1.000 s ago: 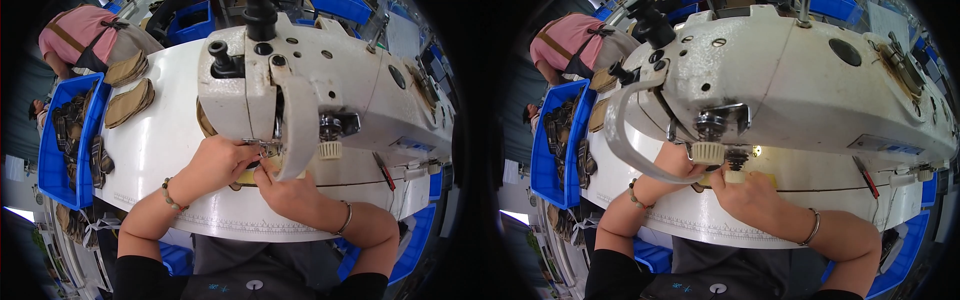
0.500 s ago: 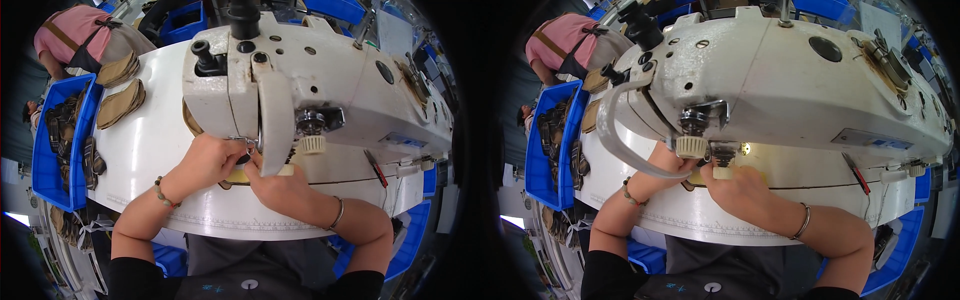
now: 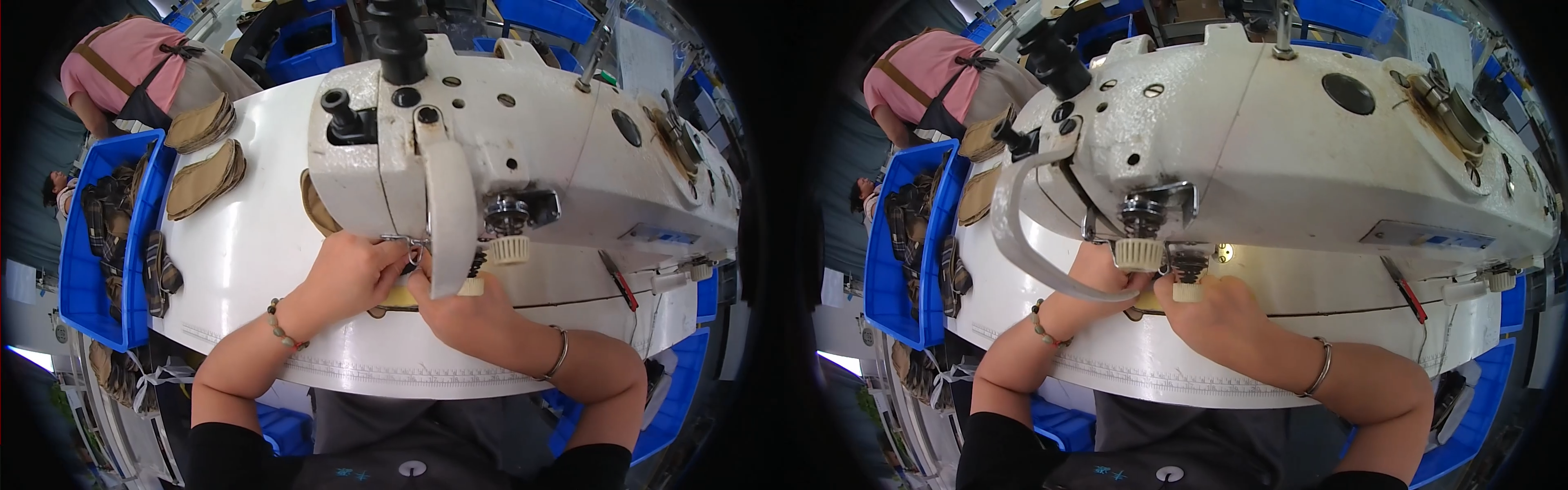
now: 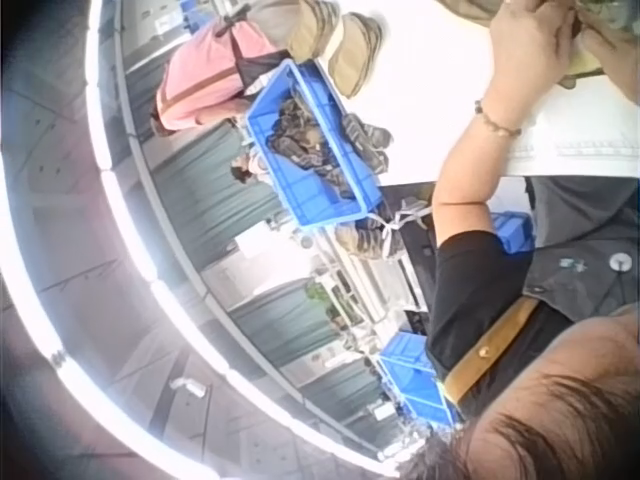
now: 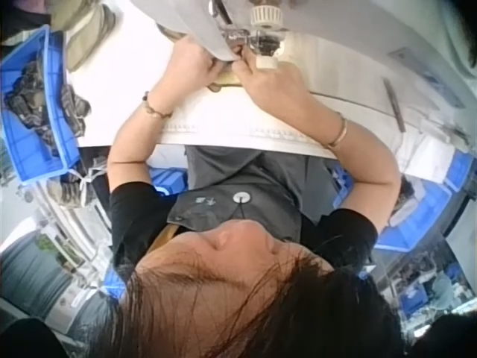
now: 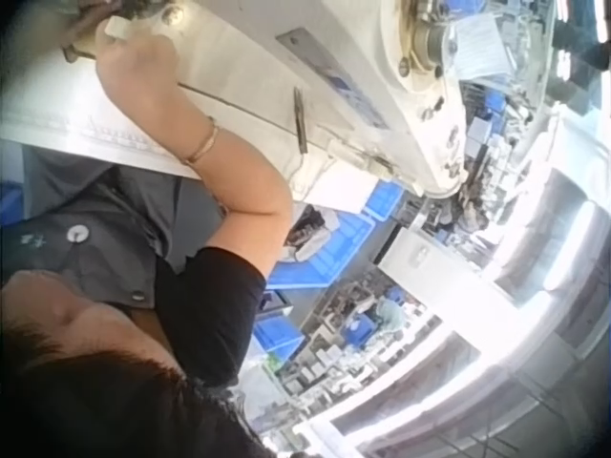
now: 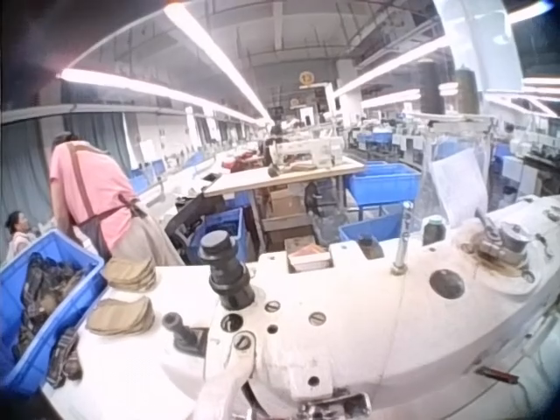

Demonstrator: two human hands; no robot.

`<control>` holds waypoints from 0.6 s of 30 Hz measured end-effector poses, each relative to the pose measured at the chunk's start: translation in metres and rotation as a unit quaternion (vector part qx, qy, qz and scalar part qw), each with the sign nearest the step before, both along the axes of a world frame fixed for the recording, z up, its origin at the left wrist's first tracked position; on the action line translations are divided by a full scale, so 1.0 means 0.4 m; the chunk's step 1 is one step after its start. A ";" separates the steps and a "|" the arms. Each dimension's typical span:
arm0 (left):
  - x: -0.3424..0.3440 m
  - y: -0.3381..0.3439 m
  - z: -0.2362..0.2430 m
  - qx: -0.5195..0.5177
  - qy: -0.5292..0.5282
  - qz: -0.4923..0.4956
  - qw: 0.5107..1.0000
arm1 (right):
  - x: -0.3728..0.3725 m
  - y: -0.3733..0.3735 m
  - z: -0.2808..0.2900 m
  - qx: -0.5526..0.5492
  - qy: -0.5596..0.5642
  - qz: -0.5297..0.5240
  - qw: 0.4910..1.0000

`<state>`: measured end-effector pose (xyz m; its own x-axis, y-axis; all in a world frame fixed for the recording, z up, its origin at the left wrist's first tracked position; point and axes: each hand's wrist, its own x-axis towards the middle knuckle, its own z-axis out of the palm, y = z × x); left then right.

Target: The recorder is sewing different components of footwear using an industrial sewing machine at a workstation.

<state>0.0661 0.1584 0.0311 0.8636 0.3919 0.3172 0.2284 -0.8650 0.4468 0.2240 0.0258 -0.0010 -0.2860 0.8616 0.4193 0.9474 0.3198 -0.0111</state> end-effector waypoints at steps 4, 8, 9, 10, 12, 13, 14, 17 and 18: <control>-0.008 -0.021 0.040 -0.002 0.056 0.012 0.998 | 0.017 0.008 -0.006 0.018 0.075 0.008 0.997; -0.029 -0.025 0.049 0.140 0.046 0.010 0.989 | 0.033 0.022 0.011 -0.002 0.188 -0.076 0.979; -0.032 -0.021 0.047 0.141 0.047 0.011 0.989 | 0.039 0.022 0.004 -0.001 0.189 -0.075 0.979; -0.033 -0.016 0.042 0.169 0.056 -0.022 0.984 | 0.047 0.023 -0.008 -0.015 0.223 -0.073 0.972; -0.032 -0.009 0.031 0.198 0.063 -0.052 0.977 | 0.056 0.029 -0.022 -0.028 0.256 -0.069 0.964; -0.031 -0.004 0.025 0.223 0.057 -0.058 0.971 | 0.058 0.034 -0.027 -0.042 0.255 -0.067 0.964; -0.030 -0.001 0.021 0.248 0.049 -0.064 0.965 | 0.060 0.037 -0.032 -0.055 0.255 -0.065 0.963; -0.027 0.003 0.020 0.245 0.042 -0.062 0.967 | 0.067 0.033 -0.044 -0.101 0.183 -0.066 0.976; -0.025 0.003 0.017 0.246 0.042 -0.061 0.967 | 0.069 0.036 -0.047 -0.101 0.183 -0.065 0.976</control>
